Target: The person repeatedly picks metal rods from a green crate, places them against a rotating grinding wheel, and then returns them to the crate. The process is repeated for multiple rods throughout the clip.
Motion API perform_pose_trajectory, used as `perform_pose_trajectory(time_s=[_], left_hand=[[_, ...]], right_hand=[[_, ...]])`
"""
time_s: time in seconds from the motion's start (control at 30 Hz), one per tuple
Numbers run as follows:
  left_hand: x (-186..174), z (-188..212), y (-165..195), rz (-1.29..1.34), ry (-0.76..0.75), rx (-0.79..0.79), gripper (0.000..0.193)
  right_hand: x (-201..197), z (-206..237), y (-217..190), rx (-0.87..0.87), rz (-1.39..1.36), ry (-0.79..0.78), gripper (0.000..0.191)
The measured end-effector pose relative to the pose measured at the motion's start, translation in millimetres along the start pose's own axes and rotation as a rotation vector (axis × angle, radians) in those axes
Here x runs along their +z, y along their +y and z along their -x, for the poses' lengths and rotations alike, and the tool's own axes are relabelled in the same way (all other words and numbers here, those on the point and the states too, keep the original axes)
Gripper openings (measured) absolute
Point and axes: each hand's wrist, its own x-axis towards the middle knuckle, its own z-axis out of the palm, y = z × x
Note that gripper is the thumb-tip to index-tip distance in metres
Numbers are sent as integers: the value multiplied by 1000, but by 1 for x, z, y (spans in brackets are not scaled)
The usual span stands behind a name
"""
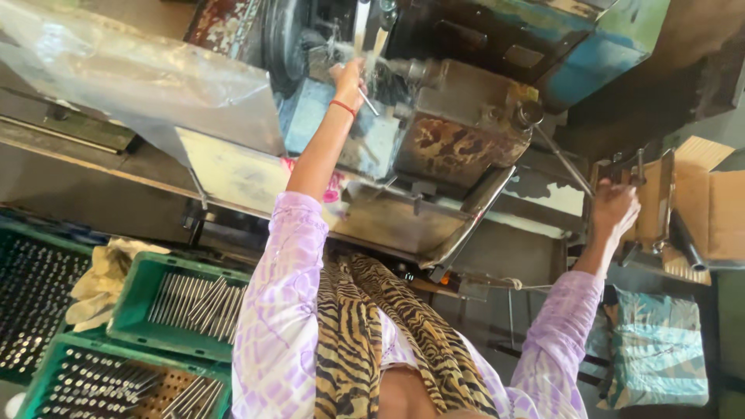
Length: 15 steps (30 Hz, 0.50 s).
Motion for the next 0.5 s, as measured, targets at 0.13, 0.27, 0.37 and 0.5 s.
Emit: perform_pose_trajectory(time_s=[0.13,0.27,0.37,0.5], left_hand=[[15,-11,-4,-61,193,68,60],[20,-26,-17,-129,234,206,74],[19,-40,-26,-108,274,349,71],[14,-52,-34,-134,255,169,68]], right_hand=[[18,0,5,89,185,-91,47],[37,1,14,86,282,-23,47],[47,4,21,76,294,62,46],[57,6,27,69,308,150,43]])
